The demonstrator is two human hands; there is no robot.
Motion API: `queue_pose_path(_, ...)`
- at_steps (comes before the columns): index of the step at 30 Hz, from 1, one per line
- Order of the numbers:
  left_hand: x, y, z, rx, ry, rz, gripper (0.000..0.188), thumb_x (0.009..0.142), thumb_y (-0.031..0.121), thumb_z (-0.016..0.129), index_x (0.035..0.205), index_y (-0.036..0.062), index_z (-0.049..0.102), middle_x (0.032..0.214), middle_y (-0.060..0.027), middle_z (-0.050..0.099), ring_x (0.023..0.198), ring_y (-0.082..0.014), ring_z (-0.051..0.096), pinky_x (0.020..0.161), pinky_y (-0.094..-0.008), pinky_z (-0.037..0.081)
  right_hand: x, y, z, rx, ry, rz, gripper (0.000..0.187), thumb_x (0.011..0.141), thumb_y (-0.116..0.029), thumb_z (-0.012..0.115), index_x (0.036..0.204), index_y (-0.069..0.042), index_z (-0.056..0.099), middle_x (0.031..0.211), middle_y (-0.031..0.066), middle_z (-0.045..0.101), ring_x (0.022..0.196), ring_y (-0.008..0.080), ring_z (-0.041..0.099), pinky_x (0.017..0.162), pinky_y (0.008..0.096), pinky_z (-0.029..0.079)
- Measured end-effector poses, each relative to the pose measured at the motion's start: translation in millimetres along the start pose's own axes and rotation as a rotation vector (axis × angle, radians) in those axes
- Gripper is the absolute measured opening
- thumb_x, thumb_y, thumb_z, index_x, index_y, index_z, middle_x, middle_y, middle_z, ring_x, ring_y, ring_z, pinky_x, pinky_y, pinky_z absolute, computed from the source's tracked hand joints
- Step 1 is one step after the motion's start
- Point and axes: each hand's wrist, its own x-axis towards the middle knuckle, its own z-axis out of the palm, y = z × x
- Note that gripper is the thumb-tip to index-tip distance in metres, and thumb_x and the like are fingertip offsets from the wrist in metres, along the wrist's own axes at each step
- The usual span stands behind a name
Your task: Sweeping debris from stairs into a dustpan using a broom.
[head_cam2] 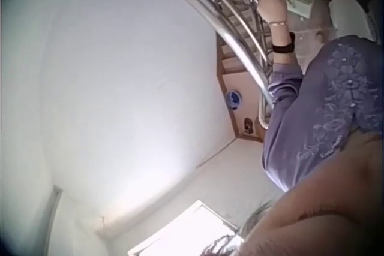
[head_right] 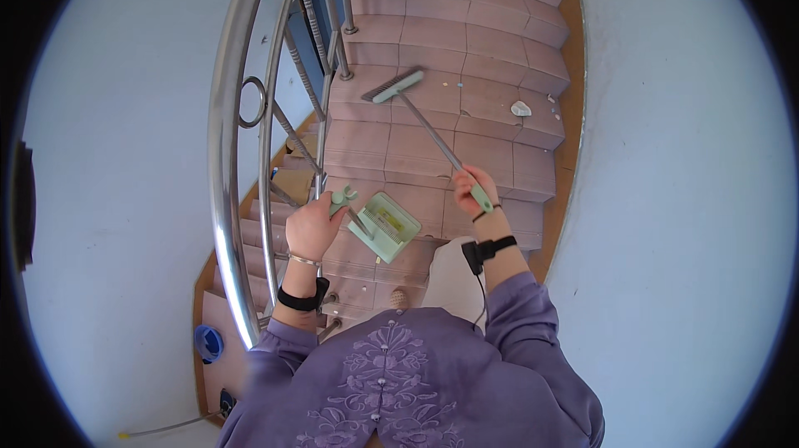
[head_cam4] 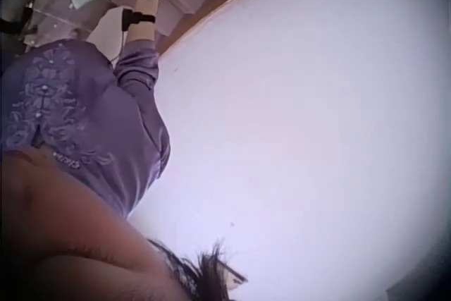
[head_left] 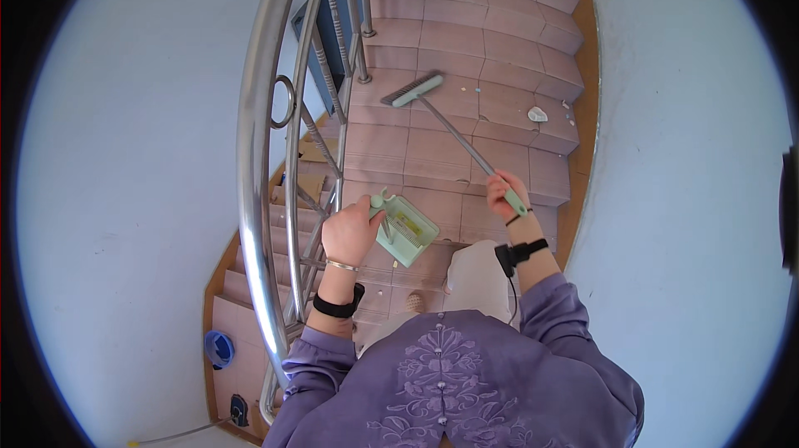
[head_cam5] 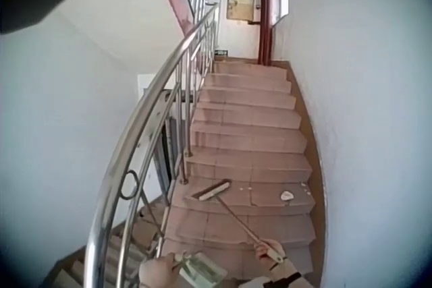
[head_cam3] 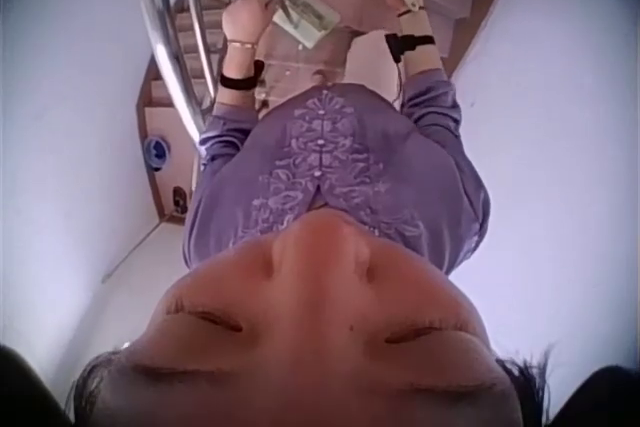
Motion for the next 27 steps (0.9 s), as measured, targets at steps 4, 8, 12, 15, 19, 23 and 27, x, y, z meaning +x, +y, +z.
queue_pose_path(4, 1.3, -6.8, -2.0, -0.007, 0.008, 0.007, 0.029, 0.083, 0.038, 0.069, 0.087, 0.0112, 0.059, 0.066, -0.0081, 0.064, 0.058, -0.0277, 0.065, 0.047, -0.0389, 0.05, -63.5, 9.8, -32.9, 0.048, 0.07, -0.088, 0.015, 0.097, -0.018, 0.052, 0.086, -0.008, 0.051, 0.064, -0.0042, 0.049, 0.048, 0.0044, 0.049, 0.045, 0.0196, 0.044)
queue_pose_path(8, 3.1, -6.6, -4.1, -0.059, -0.037, -0.049, 0.027, 0.083, 0.035, 0.069, 0.086, 0.0101, 0.059, 0.069, -0.0108, 0.064, 0.064, -0.0329, 0.065, 0.053, -0.0435, 0.05, -90.7, 36.6, 3.0, -0.341, 0.264, -0.286, 0.022, 0.096, -0.013, 0.052, 0.118, -0.012, 0.054, 0.07, -0.0033, 0.05, 0.048, 0.0035, 0.046, 0.043, 0.0185, 0.04)
queue_pose_path(12, 2.2, -5.7, -5.8, -0.029, -0.038, -0.041, 0.028, 0.084, 0.036, 0.069, 0.086, 0.0098, 0.06, 0.069, -0.0112, 0.064, 0.063, -0.0327, 0.065, 0.052, -0.0435, 0.05, -80.2, 64.7, 38.8, -0.536, 0.267, -0.291, 0.038, 0.096, -0.01, 0.052, 0.132, -0.021, 0.049, 0.072, -0.0027, 0.051, 0.048, 0.0036, 0.043, 0.043, 0.0182, 0.037)
queue_pose_path(15, 6.1, -0.8, -0.3, -0.036, -0.049, -0.023, 0.029, 0.084, 0.037, 0.069, 0.087, 0.0094, 0.059, 0.069, -0.0118, 0.065, 0.063, -0.0331, 0.065, 0.052, -0.0435, 0.05, -47.1, 60.4, 21.3, -0.42, 0.113, -0.265, 0.038, 0.095, -0.01, 0.053, 0.131, -0.019, 0.049, 0.073, -0.0021, 0.051, 0.047, 0.0037, 0.042, 0.042, 0.0182, 0.035)
queue_pose_path(19, 3.8, -2.6, -0.2, -0.063, -0.022, -0.02, 0.03, 0.084, 0.037, 0.069, 0.087, 0.0091, 0.059, 0.069, -0.0122, 0.065, 0.063, -0.0339, 0.065, 0.052, -0.0438, 0.05, -19.0, 73.8, 18.6, -0.407, 0.185, -0.239, 0.03, 0.095, -0.011, 0.053, 0.125, -0.017, 0.053, 0.072, -0.0036, 0.051, 0.047, 0.0017, 0.042, 0.041, 0.0173, 0.035)
queue_pose_path(23, 7.1, -2.7, -4.0, -0.041, -0.023, -0.022, 0.03, 0.084, 0.037, 0.069, 0.088, 0.0092, 0.059, 0.068, -0.0125, 0.065, 0.063, -0.0346, 0.065, 0.051, -0.0444, 0.05, -33.6, 51.1, -22.6, -0.112, 0.108, -0.134, 0.023, 0.095, -0.011, 0.054, 0.117, -0.019, 0.051, 0.074, -0.0016, 0.053, 0.049, 0.004, 0.046, 0.042, 0.0194, 0.039)
queue_pose_path(27, 6.6, -3.2, 3.1, -0.02, -0.033, -0.028, 0.03, 0.083, 0.037, 0.069, 0.087, 0.0094, 0.059, 0.067, -0.0127, 0.064, 0.062, -0.0349, 0.065, 0.052, -0.0444, 0.05, -57.9, 50.9, -46.0, -0.153, 0.197, -0.187, 0.022, 0.095, -0.011, 0.055, 0.116, -0.019, 0.051, 0.074, -0.0021, 0.053, 0.049, 0.0039, 0.047, 0.041, 0.0198, 0.039)
